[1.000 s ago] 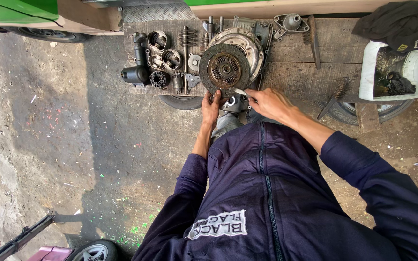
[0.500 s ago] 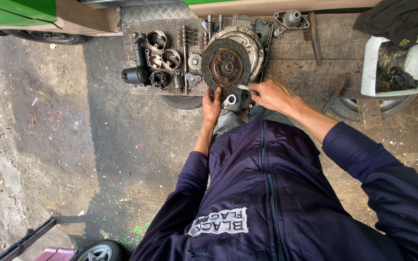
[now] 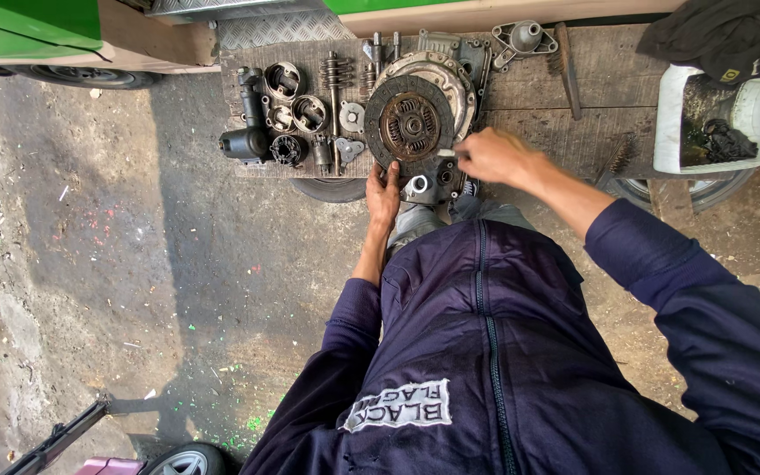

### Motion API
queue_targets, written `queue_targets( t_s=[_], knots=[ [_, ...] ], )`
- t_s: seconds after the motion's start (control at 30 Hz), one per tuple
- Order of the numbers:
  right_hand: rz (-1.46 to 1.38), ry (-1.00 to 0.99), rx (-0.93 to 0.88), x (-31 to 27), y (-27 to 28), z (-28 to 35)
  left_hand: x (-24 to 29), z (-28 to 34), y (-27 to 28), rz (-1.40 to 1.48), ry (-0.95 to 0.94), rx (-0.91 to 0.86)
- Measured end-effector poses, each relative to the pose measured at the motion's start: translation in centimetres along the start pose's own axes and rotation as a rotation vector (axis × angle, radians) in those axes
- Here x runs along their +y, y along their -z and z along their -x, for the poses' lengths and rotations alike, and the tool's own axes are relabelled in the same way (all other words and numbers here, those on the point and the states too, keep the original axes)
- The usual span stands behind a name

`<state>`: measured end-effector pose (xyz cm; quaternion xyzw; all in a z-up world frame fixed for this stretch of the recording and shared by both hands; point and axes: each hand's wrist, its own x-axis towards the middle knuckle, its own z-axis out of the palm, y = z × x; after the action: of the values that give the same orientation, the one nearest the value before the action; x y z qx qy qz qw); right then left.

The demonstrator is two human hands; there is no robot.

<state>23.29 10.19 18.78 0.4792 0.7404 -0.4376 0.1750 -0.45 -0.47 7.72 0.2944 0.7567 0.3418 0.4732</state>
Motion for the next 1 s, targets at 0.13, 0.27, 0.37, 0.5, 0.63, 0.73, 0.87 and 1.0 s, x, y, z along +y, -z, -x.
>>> queue_targets(
  t_s=[0.13,0.27,0.37,0.5,0.63,0.73,0.87,1.0],
  knots=[
    [0.063,-0.065,-0.011,-1.6,0.6,0.4,-0.4,-0.2,0.1,0.101,-0.138,-0.056],
    [-0.03,0.039,-0.001,-1.6,0.5,0.9,-1.1,-1.1,-0.4,0.087,-0.081,-0.067],
    [-0.143,-0.17,-0.001,-1.3,0.6,0.3,-2.0,-1.6,-0.2,0.22,-0.024,-0.118],
    [-0.191,-0.186,0.095,0.0,-1.1,0.8,-2.6,-2.1,-0.5,0.129,-0.228,-0.061],
    [-0.173,-0.068,0.209,0.6,-3.5,0.9,-1.0,-1.4,0.2,0.254,-0.069,-0.14],
    [-0.255,-0.087,0.265,2.0,-3.2,0.7,0.9,-1.1,0.0,0.338,0.055,-0.164],
    [-0.235,-0.201,0.202,2.4,-4.0,0.6,-0.4,-0.8,-0.2,0.421,0.094,-0.18],
    [-0.214,-0.157,0.271,2.2,-4.8,0.7,-3.7,-3.7,-0.3,0.357,0.011,-0.137]
  ],
)
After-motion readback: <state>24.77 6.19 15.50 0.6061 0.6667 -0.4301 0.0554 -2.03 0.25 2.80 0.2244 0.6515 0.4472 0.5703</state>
